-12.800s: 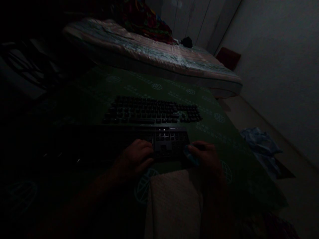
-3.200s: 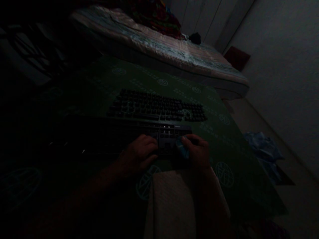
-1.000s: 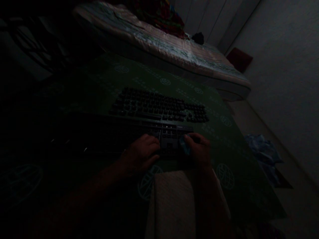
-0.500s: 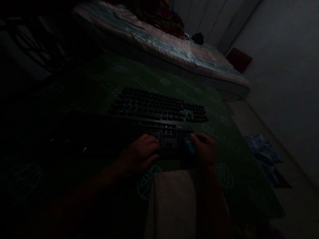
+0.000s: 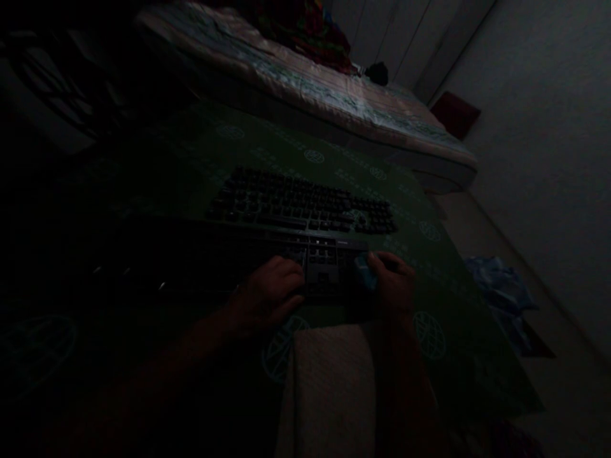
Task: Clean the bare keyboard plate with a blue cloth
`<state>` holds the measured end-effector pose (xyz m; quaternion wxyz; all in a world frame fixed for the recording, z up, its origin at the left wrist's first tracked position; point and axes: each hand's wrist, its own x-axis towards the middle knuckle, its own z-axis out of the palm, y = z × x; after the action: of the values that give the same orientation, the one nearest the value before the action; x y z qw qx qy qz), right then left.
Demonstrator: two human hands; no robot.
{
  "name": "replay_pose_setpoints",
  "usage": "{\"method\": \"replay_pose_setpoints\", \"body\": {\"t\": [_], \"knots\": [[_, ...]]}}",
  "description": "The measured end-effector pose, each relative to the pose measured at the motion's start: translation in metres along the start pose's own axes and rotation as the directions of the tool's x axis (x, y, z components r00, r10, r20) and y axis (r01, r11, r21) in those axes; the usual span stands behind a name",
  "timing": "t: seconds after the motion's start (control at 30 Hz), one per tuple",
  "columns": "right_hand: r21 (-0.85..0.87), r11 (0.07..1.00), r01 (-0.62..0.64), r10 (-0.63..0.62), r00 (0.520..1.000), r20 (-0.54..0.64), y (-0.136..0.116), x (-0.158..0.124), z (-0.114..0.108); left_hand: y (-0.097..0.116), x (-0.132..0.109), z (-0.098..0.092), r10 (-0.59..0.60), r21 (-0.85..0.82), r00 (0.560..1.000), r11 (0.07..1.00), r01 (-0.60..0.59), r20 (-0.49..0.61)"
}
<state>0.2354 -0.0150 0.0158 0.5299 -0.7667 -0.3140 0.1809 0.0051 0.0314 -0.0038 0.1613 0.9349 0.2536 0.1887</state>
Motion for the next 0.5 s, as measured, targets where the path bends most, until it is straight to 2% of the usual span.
{"method": "replay_pose_setpoints", "body": {"t": [0.1, 0.33, 0.5], "knots": [[0.020, 0.999, 0.030, -0.030, 1.000, 0.010, -0.002, 0.001, 0.004, 0.000, 0.000, 0.000, -0.003, 0.001, 1.000, 1.000, 0.003, -0.007], [-0.051, 0.997, 0.051, -0.041, 0.985, 0.166, -0.012, 0.007, 0.023, -0.001, 0.000, 0.002, 0.009, 0.017, 1.000, 1.000, -0.009, -0.016], [-0.147, 0.987, 0.066, -0.035, 0.979, 0.200, -0.015, 0.014, 0.016, 0.000, 0.000, 0.002, 0.005, 0.018, 1.000, 1.000, -0.004, -0.027]]}}
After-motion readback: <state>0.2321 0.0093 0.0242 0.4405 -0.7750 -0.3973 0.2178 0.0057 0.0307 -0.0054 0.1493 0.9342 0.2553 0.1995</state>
